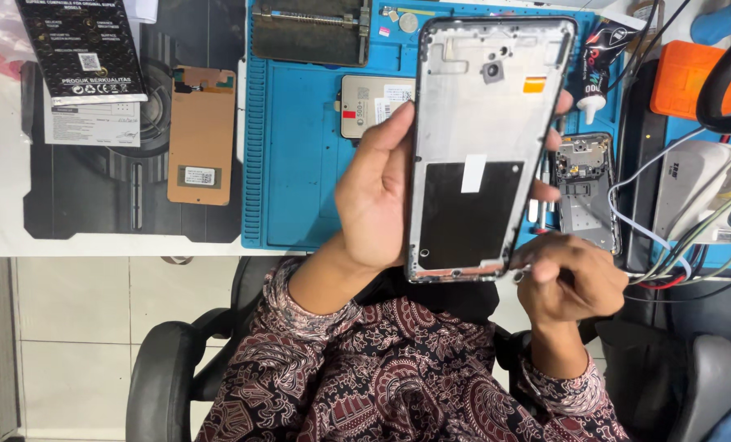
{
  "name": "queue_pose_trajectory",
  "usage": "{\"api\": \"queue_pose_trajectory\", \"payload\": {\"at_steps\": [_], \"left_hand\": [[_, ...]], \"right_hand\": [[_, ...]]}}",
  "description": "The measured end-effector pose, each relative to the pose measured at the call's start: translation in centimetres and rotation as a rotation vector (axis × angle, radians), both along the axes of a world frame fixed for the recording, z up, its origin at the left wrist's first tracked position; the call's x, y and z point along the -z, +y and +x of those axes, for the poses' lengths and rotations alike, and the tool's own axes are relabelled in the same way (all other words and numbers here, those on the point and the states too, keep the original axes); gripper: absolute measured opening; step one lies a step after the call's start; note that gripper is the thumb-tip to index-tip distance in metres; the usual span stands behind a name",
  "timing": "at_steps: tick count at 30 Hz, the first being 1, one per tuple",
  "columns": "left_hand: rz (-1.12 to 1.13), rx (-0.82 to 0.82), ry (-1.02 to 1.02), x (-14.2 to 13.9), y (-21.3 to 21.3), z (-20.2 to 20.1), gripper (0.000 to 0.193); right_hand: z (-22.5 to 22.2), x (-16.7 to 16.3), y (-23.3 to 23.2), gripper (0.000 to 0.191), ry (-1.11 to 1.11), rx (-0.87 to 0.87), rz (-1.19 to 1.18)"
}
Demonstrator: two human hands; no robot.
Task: The person holds a disassembled phone frame and squeezes black adhesive from a tube along the frame edges, rotating the frame to reach all sides. They then set the tube down, pick up a screwdriver, and press and align the frame while holding it up.
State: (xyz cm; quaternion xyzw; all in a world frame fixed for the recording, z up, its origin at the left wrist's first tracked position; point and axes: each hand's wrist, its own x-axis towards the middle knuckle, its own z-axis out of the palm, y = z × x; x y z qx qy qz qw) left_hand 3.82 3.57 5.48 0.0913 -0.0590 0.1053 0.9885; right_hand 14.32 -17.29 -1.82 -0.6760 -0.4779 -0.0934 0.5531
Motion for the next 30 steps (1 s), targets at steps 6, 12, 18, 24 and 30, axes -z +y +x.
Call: {"api": "queue_pose_trajectory", "payload": {"at_steps": [6, 12, 18, 24, 30], "left_hand": [[0.301, -0.126, 0.078, 0.5, -0.1, -0.9, 0.077], [0.39, -0.225, 0.163, 1.4, -1.3, -1.7, 0.078], [0.372, -0.291, 0.176, 1.8, -1.9, -2.4, 0.081], [0.268, -0.319, 0.11, 0.7, -1.5, -2.0, 0.093], [0.395, -0.429, 0.018, -0.6, -1.1, -2.4, 0.096]], "right_hand": [[-0.7, -1.5, 1.1, 0.016, 0.143, 0.013, -0.168], [0.2, -1.4, 0.8, 0.009, 0.001, -0.022, -0.182], [0.9, -0.5, -0.1, 0.024, 0.015, 0.035, -0.219], [-0.2, -1.4, 0.6, 0.048, -0.077, -0.048, -0.259], [-0.6, -1.9, 0.7, 0.065, -0.487, 0.072, -0.11]]}}
